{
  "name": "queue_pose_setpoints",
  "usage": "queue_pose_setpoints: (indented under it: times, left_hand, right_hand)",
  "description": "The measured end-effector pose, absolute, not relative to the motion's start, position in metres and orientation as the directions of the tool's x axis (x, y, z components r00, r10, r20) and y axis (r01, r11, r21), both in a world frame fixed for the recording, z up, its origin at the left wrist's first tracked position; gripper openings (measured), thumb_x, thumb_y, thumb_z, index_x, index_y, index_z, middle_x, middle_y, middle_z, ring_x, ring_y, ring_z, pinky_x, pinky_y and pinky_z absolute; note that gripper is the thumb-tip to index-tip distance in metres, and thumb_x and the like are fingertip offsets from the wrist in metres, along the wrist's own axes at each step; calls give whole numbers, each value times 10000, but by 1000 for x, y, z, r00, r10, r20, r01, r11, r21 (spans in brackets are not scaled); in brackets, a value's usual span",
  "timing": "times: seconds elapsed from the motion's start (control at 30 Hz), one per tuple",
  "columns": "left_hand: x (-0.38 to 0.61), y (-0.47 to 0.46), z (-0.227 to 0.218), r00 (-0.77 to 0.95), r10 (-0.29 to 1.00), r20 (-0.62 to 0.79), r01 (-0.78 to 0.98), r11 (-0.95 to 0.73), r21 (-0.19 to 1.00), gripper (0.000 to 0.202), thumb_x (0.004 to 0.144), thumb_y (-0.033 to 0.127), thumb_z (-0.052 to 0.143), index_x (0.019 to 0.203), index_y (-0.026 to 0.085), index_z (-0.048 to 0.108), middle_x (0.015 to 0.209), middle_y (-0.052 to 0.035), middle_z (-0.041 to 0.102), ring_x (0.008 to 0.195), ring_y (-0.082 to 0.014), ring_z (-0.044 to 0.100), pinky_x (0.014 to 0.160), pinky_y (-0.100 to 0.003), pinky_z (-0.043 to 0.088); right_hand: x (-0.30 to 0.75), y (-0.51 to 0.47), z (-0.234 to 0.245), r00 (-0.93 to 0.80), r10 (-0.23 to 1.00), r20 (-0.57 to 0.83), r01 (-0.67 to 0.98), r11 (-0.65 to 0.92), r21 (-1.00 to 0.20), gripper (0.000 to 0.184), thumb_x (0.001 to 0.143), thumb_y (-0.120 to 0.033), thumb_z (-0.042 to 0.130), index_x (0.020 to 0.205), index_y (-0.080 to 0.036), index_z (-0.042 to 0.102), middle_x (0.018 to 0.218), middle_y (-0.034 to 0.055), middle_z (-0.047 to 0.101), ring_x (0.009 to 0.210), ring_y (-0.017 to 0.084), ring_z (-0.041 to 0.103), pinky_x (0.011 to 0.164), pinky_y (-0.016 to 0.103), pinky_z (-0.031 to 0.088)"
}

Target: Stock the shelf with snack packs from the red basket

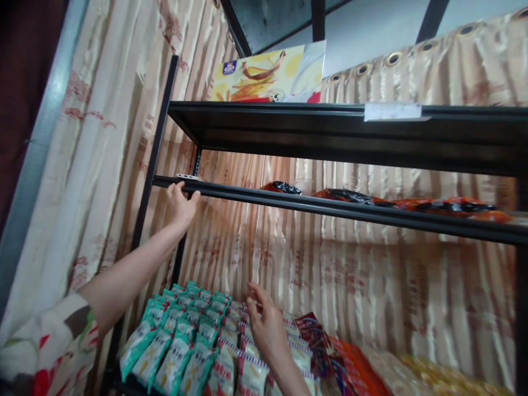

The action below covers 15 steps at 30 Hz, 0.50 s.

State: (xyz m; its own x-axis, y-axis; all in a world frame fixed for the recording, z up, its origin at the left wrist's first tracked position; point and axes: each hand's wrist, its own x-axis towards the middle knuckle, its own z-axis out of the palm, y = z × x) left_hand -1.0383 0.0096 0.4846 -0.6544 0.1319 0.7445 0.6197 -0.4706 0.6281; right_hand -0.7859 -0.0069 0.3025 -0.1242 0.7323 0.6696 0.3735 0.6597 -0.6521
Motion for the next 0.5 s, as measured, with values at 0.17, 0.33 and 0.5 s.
queue_pose_setpoints:
  times: [0.17,0.33,0.5]
  left_hand:
    - [-1060,22,523,-649,197,735,683,-274,677,752,714,397,660,1334,123,335,1442,-211,256,1359,-310,214,1100,-448,214]
    - [-1074,30,539,-592,276,757,754,-142,642,884,684,545,631,1367,104,286,1383,-203,387,1341,-329,244,1083,-490,238]
    - [-1082,22,557,-619,407,672,741,18,671,839,619,620,660,1219,67,463,1335,-189,449,1334,-349,254,1051,-553,279]
  right_hand:
    - [-776,3,288,-152,767,624,326,635,-701,467,768,-495,500,1095,-179,606,1146,138,638,1052,246,612,919,416,488]
    - [-755,16,276,-113,788,606,365,600,-712,436,744,-512,518,1023,-203,649,1145,122,643,1085,268,593,919,436,485]
    - [-743,19,261,-110,797,594,379,586,-716,403,762,-486,526,1025,-208,652,1148,109,644,1069,256,602,917,438,483]
